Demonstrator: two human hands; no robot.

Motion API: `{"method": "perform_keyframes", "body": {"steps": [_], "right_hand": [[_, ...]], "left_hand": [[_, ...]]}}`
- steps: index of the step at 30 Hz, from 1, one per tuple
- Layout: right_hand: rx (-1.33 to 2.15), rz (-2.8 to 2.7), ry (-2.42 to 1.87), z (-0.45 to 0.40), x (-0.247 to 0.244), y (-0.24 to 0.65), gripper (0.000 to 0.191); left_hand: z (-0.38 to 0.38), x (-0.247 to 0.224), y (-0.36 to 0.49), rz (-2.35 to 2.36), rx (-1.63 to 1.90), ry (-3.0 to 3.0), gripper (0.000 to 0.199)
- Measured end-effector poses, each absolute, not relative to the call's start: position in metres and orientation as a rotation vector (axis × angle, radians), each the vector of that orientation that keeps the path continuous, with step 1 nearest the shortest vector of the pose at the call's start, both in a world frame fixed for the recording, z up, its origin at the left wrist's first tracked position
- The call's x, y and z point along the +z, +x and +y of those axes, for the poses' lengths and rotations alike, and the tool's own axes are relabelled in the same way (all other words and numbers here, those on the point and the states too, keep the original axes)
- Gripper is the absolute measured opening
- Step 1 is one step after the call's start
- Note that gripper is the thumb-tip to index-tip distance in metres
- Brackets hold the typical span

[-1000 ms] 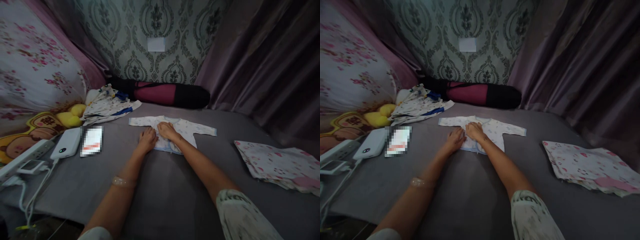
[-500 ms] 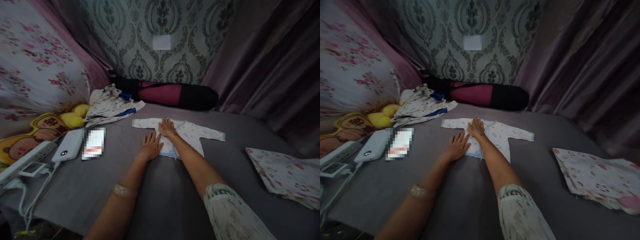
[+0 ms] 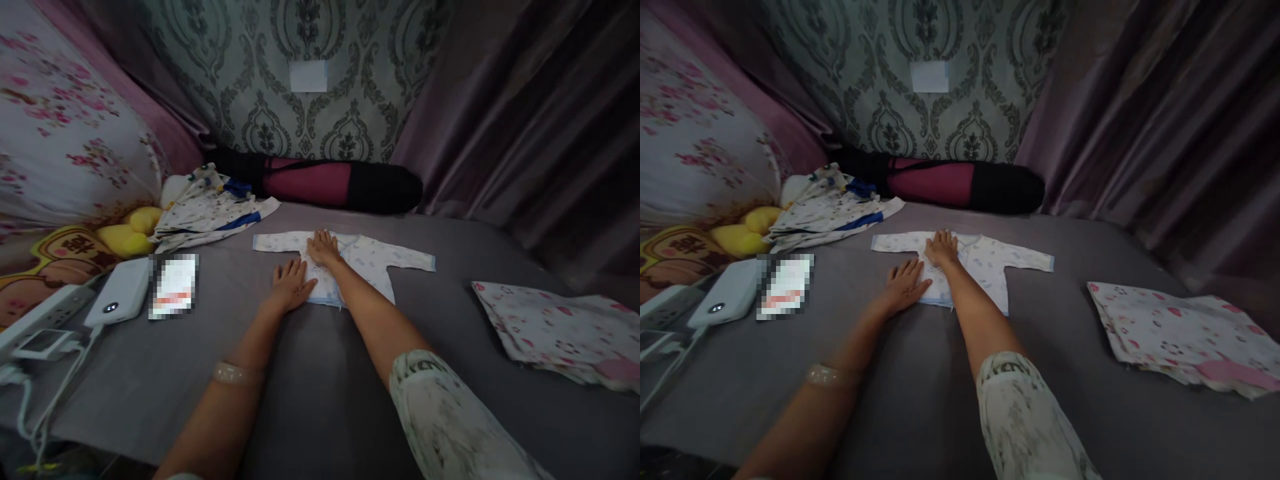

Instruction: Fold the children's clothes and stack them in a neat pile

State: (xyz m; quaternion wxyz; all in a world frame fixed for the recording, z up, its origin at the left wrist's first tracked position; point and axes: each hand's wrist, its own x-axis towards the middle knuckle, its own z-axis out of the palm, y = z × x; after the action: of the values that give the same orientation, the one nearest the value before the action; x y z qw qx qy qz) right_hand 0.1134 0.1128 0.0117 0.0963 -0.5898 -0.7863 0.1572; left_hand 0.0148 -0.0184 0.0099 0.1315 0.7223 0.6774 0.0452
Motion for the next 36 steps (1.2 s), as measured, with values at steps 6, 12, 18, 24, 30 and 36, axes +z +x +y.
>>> {"method": "perform_keyframes", "body": {"steps": [6,12,18,24,30,36], "right_hand": [[0.409,-2.155,-1.593,0.108,0.029,0.167,0.058],[0.333,-2.251,-1.787,0.064,0.013,0.205,0.059],[0.306,-2.327,-1.795,0.044,0.003,0.189,0.070],[0.310,-2.333,-1.805,0.043,0.003,0.189,0.069],[0.599,-2.393,-1.736,0.065,0.022,0.206,0.063],[0.220,-2.227,-1.829,0.088,0.031,0.245,0.057]], "left_hand": [[-0.019,0.016,0.018,2.091,0.414,2.123,0.052],[-0.021,0.014,0.022,1.931,0.471,2.293,0.047],[-0.024,0.012,0.025,1.823,0.258,2.290,0.056],[-0.027,0.013,0.024,1.835,0.215,2.296,0.059],[-0.030,0.020,0.038,1.753,0.391,2.466,0.055],[-0.034,0.024,0.056,1.518,0.357,2.576,0.052]]}}
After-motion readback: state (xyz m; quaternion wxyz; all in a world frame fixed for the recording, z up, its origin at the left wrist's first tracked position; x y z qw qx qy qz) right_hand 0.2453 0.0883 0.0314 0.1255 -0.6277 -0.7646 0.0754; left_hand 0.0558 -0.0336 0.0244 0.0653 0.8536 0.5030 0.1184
